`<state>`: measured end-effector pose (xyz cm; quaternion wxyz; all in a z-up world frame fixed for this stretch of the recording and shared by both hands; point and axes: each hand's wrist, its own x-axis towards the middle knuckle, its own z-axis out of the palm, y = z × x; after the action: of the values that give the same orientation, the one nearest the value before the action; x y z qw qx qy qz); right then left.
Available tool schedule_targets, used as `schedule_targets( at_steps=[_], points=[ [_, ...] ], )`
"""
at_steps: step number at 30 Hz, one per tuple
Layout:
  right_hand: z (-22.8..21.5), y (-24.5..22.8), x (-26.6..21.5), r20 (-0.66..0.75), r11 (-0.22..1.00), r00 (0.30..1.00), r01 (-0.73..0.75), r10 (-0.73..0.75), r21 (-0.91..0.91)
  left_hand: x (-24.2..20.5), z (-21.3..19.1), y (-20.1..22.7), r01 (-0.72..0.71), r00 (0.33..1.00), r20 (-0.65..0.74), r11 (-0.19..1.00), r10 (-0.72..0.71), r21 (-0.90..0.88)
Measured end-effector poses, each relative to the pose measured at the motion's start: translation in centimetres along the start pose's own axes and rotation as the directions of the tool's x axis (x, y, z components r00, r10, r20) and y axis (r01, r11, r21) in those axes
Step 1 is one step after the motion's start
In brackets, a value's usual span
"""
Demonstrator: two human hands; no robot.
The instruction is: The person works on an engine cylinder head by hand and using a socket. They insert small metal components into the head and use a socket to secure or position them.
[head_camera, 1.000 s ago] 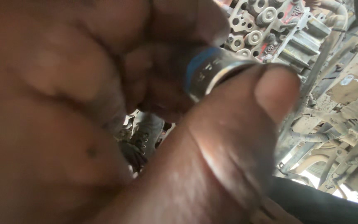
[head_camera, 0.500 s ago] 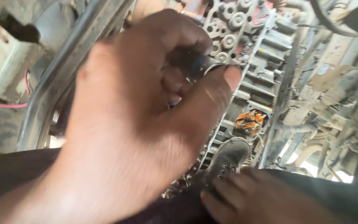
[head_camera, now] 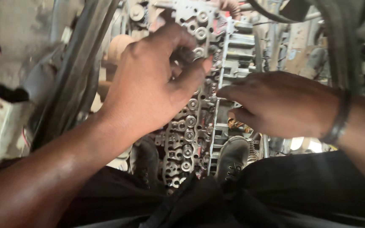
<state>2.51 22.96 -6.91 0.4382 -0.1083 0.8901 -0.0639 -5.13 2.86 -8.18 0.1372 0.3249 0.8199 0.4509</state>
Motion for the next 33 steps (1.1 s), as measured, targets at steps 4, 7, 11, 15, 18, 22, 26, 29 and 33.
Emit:
schedule_targets(
  at_steps=[4, 7, 11, 15, 18, 22, 26, 29, 33],
  points=[
    [-0.6, 0.7, 0.7, -0.188, 0.993, 0.980, 0.080, -0.062, 0.091, 1.3, 0.5, -1.2, 0.076, 0.992, 0.091, 0.993, -0.084, 0.088],
    [-0.8, 1.2, 1.7, -0.279, 0.991, 0.959, 0.080, -0.046, 0.111, 1.6, 0.9, -1.6, -0.010, 0.998, 0.066, 0.994, 0.003, 0.112],
    [-1.0, 1.4, 2.7, -0.361, 0.990, 0.931, 0.093, -0.048, 0.107, 0.9, 0.7, -1.4, -0.017, 0.998, 0.070, 0.990, 0.007, 0.139],
    [-1.0, 0.9, 3.3, -0.344, 0.994, 0.939, 0.044, -0.008, 0.096, 0.9, 0.1, -1.0, 0.019, 0.991, 0.130, 0.988, -0.039, 0.155],
    [-0.6, 0.6, 3.2, -0.428, 0.992, 0.902, 0.096, -0.051, 0.083, 1.0, -0.3, -0.9, -0.019, 0.993, 0.122, 0.989, 0.001, 0.150],
    [-0.6, 0.5, 2.3, -0.389, 0.995, 0.921, 0.019, 0.022, 0.101, 0.6, -0.6, -0.5, -0.165, 0.986, 0.064, 0.974, 0.157, 0.154],
    [-1.2, -0.4, 0.3, -0.416, 0.999, 0.908, -0.042, 0.052, 0.034, 0.0, -0.3, 0.3, 0.001, 0.991, 0.131, 0.973, -0.032, 0.230],
    [-1.5, -1.6, -1.9, -0.445, 0.994, 0.890, -0.113, 0.096, -0.011, -0.7, 0.2, 0.8, -0.089, 0.991, 0.119, 0.978, 0.067, 0.190],
    [-0.6, -3.4, -5.2, -0.560, 0.999, 0.827, -0.047, 0.052, 0.024, -1.1, 1.3, 1.4, -0.031, 0.998, 0.060, 1.000, 0.031, 0.004]
  ],
)
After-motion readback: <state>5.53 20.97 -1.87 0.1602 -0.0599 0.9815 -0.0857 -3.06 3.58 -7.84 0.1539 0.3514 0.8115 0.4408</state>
